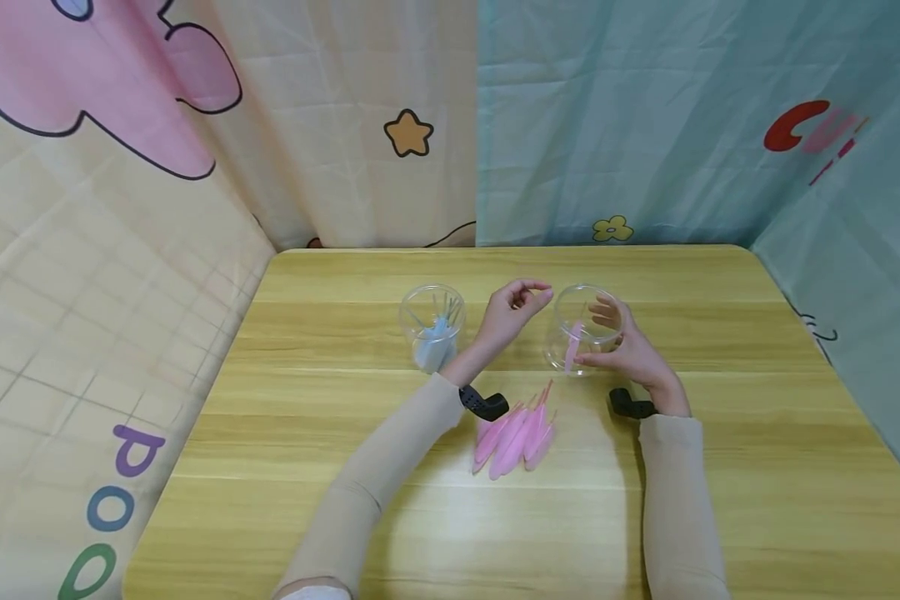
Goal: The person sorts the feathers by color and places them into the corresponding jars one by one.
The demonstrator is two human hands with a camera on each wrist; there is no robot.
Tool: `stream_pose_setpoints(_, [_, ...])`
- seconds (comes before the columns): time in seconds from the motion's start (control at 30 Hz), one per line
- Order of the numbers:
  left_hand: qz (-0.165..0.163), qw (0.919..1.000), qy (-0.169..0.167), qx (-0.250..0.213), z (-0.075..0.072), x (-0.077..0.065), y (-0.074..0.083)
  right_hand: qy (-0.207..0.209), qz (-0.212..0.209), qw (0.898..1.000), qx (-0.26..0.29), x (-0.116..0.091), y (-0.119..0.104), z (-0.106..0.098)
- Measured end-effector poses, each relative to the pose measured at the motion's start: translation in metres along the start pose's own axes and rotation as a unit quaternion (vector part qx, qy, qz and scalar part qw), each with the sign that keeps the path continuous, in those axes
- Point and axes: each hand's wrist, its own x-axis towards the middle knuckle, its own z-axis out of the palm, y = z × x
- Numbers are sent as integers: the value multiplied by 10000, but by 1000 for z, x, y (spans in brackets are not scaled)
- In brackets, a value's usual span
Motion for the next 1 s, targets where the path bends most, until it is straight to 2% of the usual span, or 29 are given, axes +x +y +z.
stream_pose_setpoints(0.03, [-59, 9997, -204, 127, -3, -5, 2, 6, 4, 10000, -4, -1, 0, 0])
stream_pose_setpoints(0.1, [-200, 9971, -602, 420, -7, -13, -8, 14, -1, 10000, -4, -2, 0, 0])
stream_pose_setpoints(0.2, [-386, 9853, -1231, 1121, -11, -22, -28, 13, -21, 10000, -24, -2, 0, 0])
stream_pose_setpoints(0.27, [-464, 9701, -1631, 1737, -14, -28, -42, 5, -50, 10000, -38, -2, 0, 0])
stream_pose_setpoints(0.33, [-428, 9491, -1979, 2412, -18, -35, -45, 2, -49, 10000, -59, -2, 0, 0])
stream_pose_setpoints(0.4, [-382, 9296, -2184, 2944, -20, -43, -47, -1, -40, 10000, -72, -2, -1, 0])
stream_pose_setpoints(0.5, [-357, 9016, -2381, 3595, -23, -54, -47, 0, 0, 10000, -81, -2, -2, 0])
stream_pose_setpoints(0.6, [-496, 8784, -2515, 4034, -26, -63, -46, -9, 32, 10000, -80, -2, -3, 1])
stream_pose_setpoints(0.7, [-677, 8592, -2587, 4362, -28, -70, -45, -29, 47, 10000, -80, -1, -3, 1])
stream_pose_setpoints(0.83, [-796, 8453, -2552, 4625, -27, -75, -44, -26, -34, 10000, -31, -1, 0, 0])
stream_pose_setpoints(1.0, [-800, 8370, -2460, 4822, -25, -78, -46, -22, -99, 9999, 51, 1, 4, -1])
